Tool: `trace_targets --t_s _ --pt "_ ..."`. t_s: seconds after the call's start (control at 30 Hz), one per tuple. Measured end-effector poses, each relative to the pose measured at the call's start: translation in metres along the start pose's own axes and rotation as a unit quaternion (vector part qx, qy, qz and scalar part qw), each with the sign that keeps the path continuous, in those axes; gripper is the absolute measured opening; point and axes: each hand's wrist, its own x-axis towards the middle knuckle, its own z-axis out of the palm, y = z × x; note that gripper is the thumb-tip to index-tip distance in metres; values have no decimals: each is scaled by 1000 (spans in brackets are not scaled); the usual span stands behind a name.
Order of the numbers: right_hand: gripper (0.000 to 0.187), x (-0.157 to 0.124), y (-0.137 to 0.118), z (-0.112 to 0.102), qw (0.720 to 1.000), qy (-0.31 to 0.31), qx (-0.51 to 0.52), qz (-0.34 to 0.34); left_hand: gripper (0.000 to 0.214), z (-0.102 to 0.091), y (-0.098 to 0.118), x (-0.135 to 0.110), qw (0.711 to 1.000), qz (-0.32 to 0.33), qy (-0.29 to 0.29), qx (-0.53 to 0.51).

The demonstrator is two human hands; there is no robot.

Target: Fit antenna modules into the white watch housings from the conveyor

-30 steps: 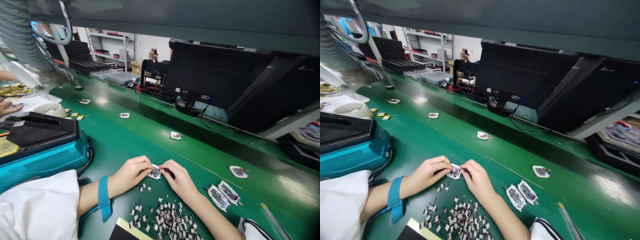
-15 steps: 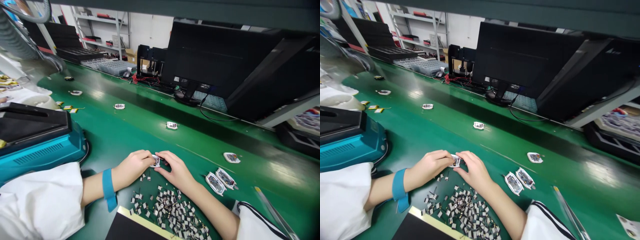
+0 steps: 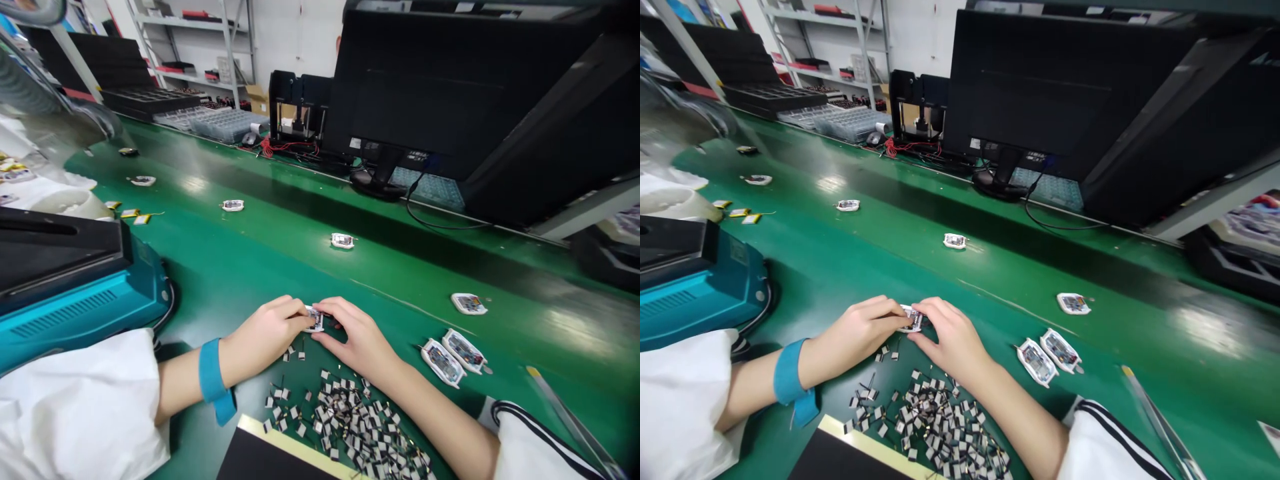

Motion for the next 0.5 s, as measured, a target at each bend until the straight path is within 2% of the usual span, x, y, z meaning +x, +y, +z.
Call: trace_targets --t_s 0.13,0.33,0.5 --pt "31 0 -1 -1 1000 -4 3 -1 18 -1 2 0 1000 -6 -6 -2" --pt "30 0 -2 -2 1000 -1 -1 -2 18 -2 2 1 1000 -8 25 -5" --pt "29 -1 -2 -2 1000 0 1 -4 20 -3 4 2 1000 -9 5 8"
